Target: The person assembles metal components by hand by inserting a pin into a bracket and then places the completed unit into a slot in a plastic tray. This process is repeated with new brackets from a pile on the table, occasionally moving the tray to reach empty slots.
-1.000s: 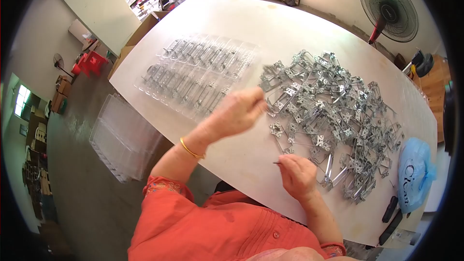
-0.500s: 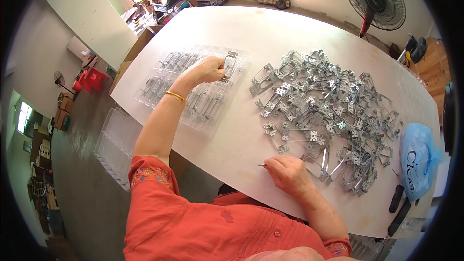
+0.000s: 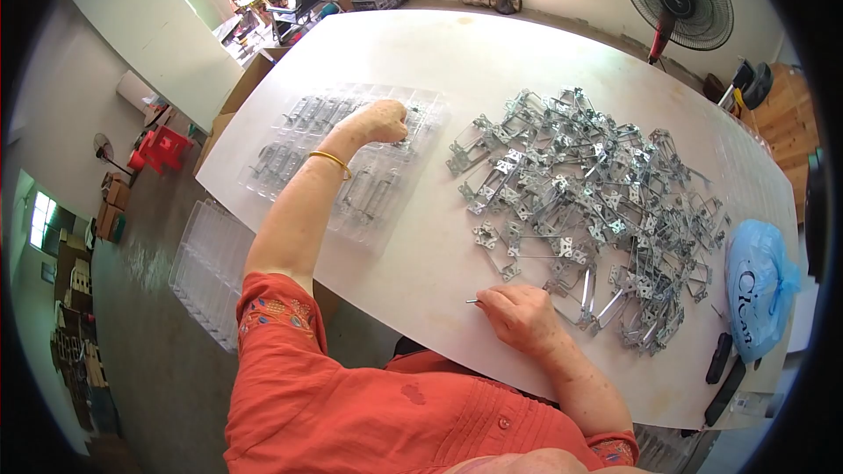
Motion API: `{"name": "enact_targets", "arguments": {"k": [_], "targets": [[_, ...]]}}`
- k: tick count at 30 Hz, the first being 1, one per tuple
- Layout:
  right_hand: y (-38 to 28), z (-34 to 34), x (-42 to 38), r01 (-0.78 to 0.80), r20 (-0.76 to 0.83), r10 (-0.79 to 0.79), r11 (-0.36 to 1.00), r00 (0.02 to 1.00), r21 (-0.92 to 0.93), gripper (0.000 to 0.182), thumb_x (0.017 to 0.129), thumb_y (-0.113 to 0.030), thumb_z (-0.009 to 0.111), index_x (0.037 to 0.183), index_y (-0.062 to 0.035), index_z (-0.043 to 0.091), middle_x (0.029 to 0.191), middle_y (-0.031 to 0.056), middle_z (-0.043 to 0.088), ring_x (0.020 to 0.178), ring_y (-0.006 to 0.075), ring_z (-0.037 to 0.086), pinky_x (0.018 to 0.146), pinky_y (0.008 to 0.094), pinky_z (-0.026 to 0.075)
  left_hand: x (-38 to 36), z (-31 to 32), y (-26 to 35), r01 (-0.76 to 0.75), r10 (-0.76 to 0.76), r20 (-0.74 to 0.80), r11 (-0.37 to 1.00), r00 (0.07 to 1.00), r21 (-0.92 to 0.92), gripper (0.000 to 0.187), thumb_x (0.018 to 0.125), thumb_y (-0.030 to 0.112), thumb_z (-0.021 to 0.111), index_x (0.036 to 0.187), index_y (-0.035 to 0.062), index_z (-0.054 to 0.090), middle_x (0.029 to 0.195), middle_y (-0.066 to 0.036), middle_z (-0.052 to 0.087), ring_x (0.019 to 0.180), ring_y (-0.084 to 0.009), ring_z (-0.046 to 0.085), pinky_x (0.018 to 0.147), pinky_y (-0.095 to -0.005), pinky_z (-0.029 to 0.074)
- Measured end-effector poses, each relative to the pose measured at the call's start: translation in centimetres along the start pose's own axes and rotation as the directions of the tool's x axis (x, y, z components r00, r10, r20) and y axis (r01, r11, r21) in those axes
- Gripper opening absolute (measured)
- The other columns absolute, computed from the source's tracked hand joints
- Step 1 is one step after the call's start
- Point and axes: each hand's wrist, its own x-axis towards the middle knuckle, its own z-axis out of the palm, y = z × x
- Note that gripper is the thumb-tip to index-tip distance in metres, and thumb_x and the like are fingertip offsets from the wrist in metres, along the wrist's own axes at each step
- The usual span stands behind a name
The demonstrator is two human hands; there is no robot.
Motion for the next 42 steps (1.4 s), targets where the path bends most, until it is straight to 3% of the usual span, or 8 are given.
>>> {"name": "enact_targets", "arguments": {"k": [5, 17, 22, 26, 28, 33, 36, 42], "targets": [[0.1, 0.2, -0.1, -0.015, -0.008, 0.015, 1.0, 1.0, 0.0, 0.014, 0.082, -0.009, 0.075, 0.092, -0.0084, 0.066, 0.082, 0.0061, 0.07, 0.068, 0.0251, 0.069, 0.06, 0.0352, 0.055, 0.7, 0.8, -0.1, -0.048, 0.049, -0.046, 0.998, 0.998, 0.027, 0.024, 0.075, 0.016, 0.059, 0.083, -0.0044, 0.069, 0.082, -0.029, 0.067, 0.075, -0.0393, 0.066, 0.071, -0.0472, 0.051], [0.4, 0.4, -0.2, -0.014, -0.025, 0.014, 1.0, 1.0, 0.013, 0.014, 0.081, -0.009, 0.075, 0.093, -0.008, 0.066, 0.084, 0.0054, 0.071, 0.066, 0.0245, 0.068, 0.058, 0.0348, 0.054, 0.6, 1.2, 0.3, 0.044, -0.043, -0.037, 0.999, 0.998, 0.029, 0.026, 0.076, 0.019, 0.061, 0.079, -0.0054, 0.069, 0.081, -0.03, 0.068, 0.077, -0.0424, 0.068, 0.073, -0.0482, 0.053], [0.3, 0.2, -0.1, -0.017, -0.037, 0.016, 1.0, 0.999, -0.005, 0.014, 0.081, -0.008, 0.075, 0.093, -0.0086, 0.067, 0.082, 0.0045, 0.069, 0.065, 0.0245, 0.067, 0.057, 0.0351, 0.053, -2.2, -0.5, 3.4, 0.079, -0.062, -0.193, 0.993, 0.979, 0.086, 0.028, 0.082, 0.018, 0.063, 0.093, -0.006, 0.071, 0.097, -0.032, 0.069, 0.096, -0.0438, 0.069, 0.084, -0.0508, 0.054], [0.6, 0.6, -0.7, -0.001, -0.05, 0.0, 1.0, 0.999, -0.004, 0.013, 0.082, -0.007, 0.073, 0.093, -0.0088, 0.067, 0.081, 0.004, 0.069, 0.068, 0.0235, 0.067, 0.059, 0.0346, 0.052, -4.8, -0.5, 7.4, -0.054, 0.054, -0.256, 0.999, 0.965, 0.007, 0.025, 0.087, 0.021, 0.063, 0.089, -0.0043, 0.066, 0.091, -0.029, 0.069, 0.091, -0.0432, 0.069, 0.08, -0.0515, 0.053], [0.5, 0.7, -0.8, -0.006, -0.06, 0.005, 1.0, 0.998, -0.005, 0.013, 0.082, -0.006, 0.072, 0.093, -0.0087, 0.067, 0.081, 0.004, 0.069, 0.069, 0.0233, 0.067, 0.059, 0.0347, 0.052, -6.1, 0.6, 9.9, -0.26, 0.206, -0.399, 0.962, 0.893, -0.085, 0.024, 0.09, 0.02, 0.064, 0.081, -0.0019, 0.059, 0.08, -0.021, 0.065, 0.076, -0.0376, 0.064, 0.072, -0.0458, 0.05], [0.8, 0.6, -1.1, 0.013, -0.028, -0.013, 1.0, 1.0, 0.002, 0.015, 0.081, -0.008, 0.075, 0.095, -0.009, 0.068, 0.083, 0.0039, 0.07, 0.069, 0.0232, 0.068, 0.06, 0.0345, 0.053, -7.2, 4.3, 14.4, -0.314, 0.233, -0.319, 0.921, 0.919, -0.232, 0.023, 0.089, 0.02, 0.068, 0.085, -0.001, 0.061, 0.085, -0.018, 0.063, 0.08, -0.0354, 0.063, 0.075, -0.0435, 0.049], [0.8, 0.5, -1.1, 0.025, -0.025, -0.025, 1.0, 0.999, 0.0, 0.012, 0.083, -0.008, 0.073, 0.093, -0.0092, 0.067, 0.082, 0.0032, 0.07, 0.068, 0.0222, 0.067, 0.06, 0.0339, 0.053, -6.1, 6.5, 14.2, -0.264, 0.15, -0.415, 0.936, 0.897, -0.231, 0.025, 0.09, 0.022, 0.067, 0.093, -0.002, 0.062, 0.093, -0.02, 0.064, 0.088, -0.0363, 0.063, 0.081, -0.0437, 0.05], [0.7, 0.2, -1.0, 0.029, 0.005, -0.029, 0.999, 1.0, -0.033, 0.01, 0.083, -0.01, 0.073, 0.09, -0.009, 0.066, 0.078, 0.0037, 0.067, 0.066, 0.0223, 0.066, 0.059, 0.0345, 0.053, -3.9, 8.2, 13.0, -0.078, -0.019, -0.311, 0.951, 0.95, -0.298, 0.024, 0.091, 0.022, 0.065, 0.098, -0.0003, 0.063, 0.102, -0.022, 0.067, 0.099, -0.0398, 0.065, 0.088, -0.0464, 0.051]]}}
